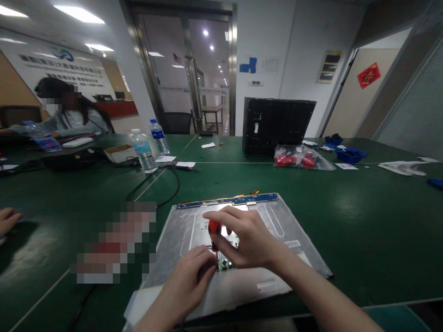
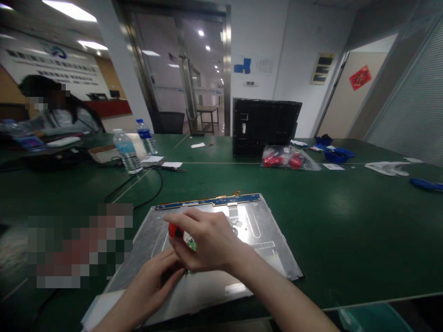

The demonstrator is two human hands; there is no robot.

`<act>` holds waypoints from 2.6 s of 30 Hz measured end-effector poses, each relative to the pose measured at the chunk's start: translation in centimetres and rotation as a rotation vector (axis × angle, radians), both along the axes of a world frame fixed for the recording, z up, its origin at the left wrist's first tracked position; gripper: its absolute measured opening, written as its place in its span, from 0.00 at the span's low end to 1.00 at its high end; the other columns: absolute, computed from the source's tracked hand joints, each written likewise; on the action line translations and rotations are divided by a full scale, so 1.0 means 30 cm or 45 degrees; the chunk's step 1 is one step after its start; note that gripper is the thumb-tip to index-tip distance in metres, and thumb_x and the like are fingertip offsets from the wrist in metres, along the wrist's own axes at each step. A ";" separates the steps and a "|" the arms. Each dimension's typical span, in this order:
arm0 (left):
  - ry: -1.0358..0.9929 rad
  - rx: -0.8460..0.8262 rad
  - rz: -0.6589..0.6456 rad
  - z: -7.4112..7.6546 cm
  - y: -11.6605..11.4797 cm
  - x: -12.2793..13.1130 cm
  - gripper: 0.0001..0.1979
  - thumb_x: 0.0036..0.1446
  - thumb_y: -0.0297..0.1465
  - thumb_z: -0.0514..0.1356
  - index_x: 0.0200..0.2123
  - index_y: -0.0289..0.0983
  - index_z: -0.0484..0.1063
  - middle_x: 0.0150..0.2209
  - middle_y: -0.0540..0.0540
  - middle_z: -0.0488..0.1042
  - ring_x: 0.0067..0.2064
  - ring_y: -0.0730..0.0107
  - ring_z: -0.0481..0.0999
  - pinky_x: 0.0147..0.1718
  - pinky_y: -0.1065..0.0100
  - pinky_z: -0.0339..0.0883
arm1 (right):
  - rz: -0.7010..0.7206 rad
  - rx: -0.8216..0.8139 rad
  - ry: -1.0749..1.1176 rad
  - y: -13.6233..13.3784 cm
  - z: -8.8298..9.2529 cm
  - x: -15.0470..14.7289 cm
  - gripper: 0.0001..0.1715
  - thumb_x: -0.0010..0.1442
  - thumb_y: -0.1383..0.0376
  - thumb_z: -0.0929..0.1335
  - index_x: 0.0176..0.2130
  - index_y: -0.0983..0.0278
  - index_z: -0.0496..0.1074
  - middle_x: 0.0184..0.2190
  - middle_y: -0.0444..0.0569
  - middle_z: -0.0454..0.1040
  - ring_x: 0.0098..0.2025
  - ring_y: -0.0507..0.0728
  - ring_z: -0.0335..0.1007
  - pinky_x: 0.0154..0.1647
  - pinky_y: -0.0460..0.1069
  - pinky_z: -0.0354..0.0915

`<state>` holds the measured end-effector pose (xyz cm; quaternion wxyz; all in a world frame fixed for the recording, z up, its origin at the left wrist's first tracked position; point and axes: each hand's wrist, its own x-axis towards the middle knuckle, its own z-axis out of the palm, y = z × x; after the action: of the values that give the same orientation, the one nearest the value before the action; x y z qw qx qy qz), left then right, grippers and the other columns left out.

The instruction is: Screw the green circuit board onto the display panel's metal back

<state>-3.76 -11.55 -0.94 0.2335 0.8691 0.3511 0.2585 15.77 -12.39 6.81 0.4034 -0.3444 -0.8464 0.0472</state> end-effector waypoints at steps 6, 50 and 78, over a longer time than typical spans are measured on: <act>0.025 -0.011 0.004 -0.008 0.007 -0.002 0.08 0.57 0.26 0.52 0.32 0.38 0.71 0.33 0.45 0.75 0.36 0.62 0.74 0.35 0.65 0.68 | -0.136 -0.087 -0.524 0.021 0.127 -0.027 0.10 0.61 0.59 0.67 0.39 0.64 0.69 0.33 0.47 0.77 0.30 0.52 0.70 0.27 0.47 0.54; 0.008 -0.015 0.003 0.008 -0.007 0.000 0.09 0.57 0.24 0.52 0.30 0.39 0.71 0.33 0.46 0.76 0.36 0.62 0.74 0.35 0.66 0.67 | -0.255 -0.181 -0.825 0.003 0.179 -0.027 0.19 0.63 0.51 0.65 0.33 0.63 0.72 0.25 0.49 0.77 0.26 0.56 0.72 0.21 0.49 0.42; 0.023 -0.015 -0.041 0.012 -0.009 0.001 0.08 0.56 0.23 0.52 0.32 0.39 0.70 0.35 0.46 0.75 0.38 0.62 0.74 0.37 0.66 0.66 | -0.208 -0.217 -0.832 0.003 0.192 -0.021 0.13 0.63 0.56 0.65 0.39 0.62 0.71 0.30 0.49 0.79 0.29 0.57 0.73 0.23 0.48 0.46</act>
<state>-3.74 -11.82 -0.57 0.2394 0.8756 0.3407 0.2447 15.15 -12.31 12.57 0.0834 -0.4405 -0.8934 -0.0276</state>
